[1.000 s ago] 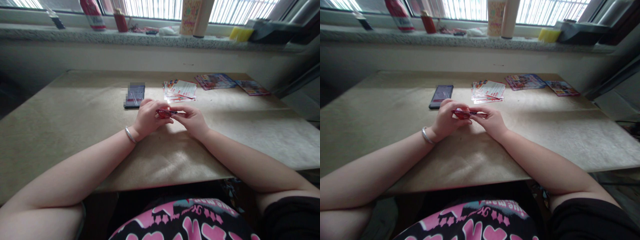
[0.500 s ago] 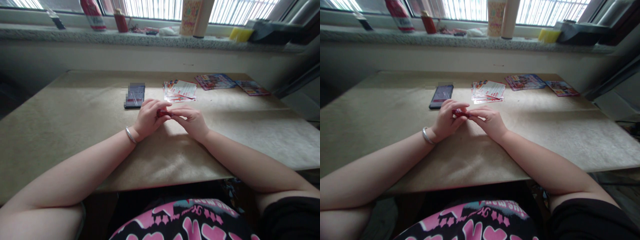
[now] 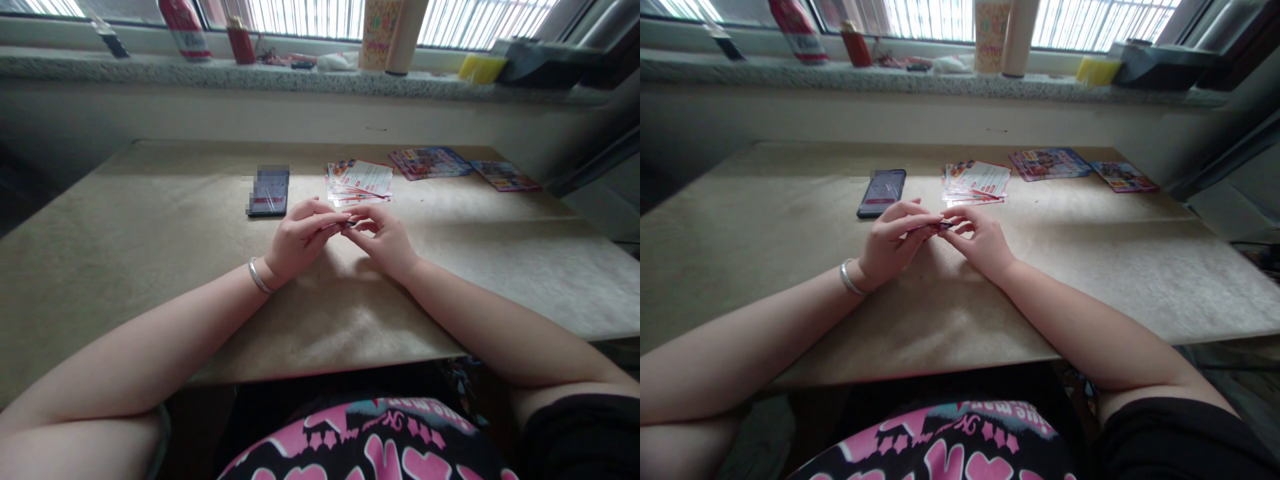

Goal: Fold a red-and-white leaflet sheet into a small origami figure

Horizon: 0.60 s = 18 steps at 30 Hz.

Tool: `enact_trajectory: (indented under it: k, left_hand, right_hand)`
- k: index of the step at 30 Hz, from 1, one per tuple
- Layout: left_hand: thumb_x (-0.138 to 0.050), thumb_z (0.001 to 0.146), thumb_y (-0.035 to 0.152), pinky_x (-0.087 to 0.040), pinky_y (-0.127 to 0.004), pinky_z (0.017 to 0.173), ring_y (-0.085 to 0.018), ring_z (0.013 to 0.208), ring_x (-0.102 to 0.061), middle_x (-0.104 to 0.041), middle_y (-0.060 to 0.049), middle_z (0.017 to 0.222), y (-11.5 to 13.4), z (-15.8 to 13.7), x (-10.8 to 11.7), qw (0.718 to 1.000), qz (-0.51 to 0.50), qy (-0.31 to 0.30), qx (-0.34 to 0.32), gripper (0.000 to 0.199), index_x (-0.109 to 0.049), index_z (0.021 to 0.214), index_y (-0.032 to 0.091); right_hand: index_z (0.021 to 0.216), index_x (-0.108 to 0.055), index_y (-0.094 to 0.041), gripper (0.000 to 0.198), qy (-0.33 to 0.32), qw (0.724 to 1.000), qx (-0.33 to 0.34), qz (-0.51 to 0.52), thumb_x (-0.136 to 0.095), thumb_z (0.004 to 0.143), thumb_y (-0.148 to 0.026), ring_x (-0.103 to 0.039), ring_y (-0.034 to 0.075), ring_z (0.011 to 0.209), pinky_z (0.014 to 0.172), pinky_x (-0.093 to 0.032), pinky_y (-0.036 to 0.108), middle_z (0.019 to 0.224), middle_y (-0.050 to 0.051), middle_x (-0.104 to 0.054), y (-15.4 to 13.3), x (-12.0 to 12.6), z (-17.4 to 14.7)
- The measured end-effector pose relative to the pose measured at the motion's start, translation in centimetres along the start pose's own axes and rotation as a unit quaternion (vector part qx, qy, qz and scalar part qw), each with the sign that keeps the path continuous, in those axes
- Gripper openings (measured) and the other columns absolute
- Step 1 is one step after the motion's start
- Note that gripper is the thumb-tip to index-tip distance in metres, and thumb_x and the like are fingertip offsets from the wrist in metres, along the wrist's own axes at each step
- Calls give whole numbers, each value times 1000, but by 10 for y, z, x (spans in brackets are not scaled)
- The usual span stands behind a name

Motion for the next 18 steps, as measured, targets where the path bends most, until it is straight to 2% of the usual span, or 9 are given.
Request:
enact_trajectory:
  k: [3, 6, 9, 12, 15, 18]
  left_hand:
    - [-54, 98, 42, -46, -40, 108, -14, 91, -63, -69, -3, 100, 0, -1, -1, 1000, -6, 1, 6, 26, -73, 106, 27]
    - [-52, 99, 42, -40, -42, 114, -13, 90, -64, -71, -2, 98, 1, 0, 0, 1000, 1, -10, 15, 27, -73, 108, 27]
    - [-54, 98, 42, -37, -43, 116, -12, 90, -65, -72, 0, 94, 1, 1, 1, 1000, 20, -15, 17, 26, -72, 109, 27]
    - [-60, 95, 42, -33, -44, 116, -14, 92, -65, -74, 0, 96, 2, 3, 5, 999, 49, 6, 13, 22, -74, 104, 28]
    - [-63, 92, 44, -30, -45, 116, -16, 94, -65, -74, 2, 92, 2, 4, 7, 996, 79, 13, 28, 19, -76, 95, 31]
    - [-65, 91, 46, -33, -44, 114, -16, 93, -66, -75, 2, 89, 4, 6, 9, 996, 75, 19, 38, 17, -76, 91, 32]
  right_hand:
    - [90, -71, -23, 22, 17, 1000, -17, 2, -75, 77, -40, -67, 15, 85, 70, -57, 27, 92, 1, -73, 2, 0, 0]
    - [87, -73, -25, 15, 26, 1000, 2, -14, -75, 79, -37, -67, 15, 88, 69, -57, 27, 91, 0, -73, 0, 4, 0]
    - [87, -75, -26, 9, 37, 998, 51, -27, -73, 83, -34, -67, 16, 91, 70, -57, 28, 95, 1, -74, -6, 8, 0]
    - [87, -76, -27, 7, 36, 993, 99, -52, -71, 85, -32, -68, 17, 92, 74, -57, 32, 95, 2, -75, -14, 11, 0]
    - [85, -76, -28, 7, 27, 990, 116, -82, -70, 86, -32, -68, 18, 91, 79, -57, 35, 94, 3, -75, -21, 11, 0]
    - [89, -74, -28, 7, 24, 989, 113, -89, -71, 85, -33, -67, 19, 95, 76, -58, 34, 98, 3, -74, -25, 11, 0]
Point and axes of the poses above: each hand's wrist, its own z-axis towards the middle knuckle, its own x-axis out of the back of the hand, y = z × x, the point moved 3 cm from there along z, towards the middle knuckle
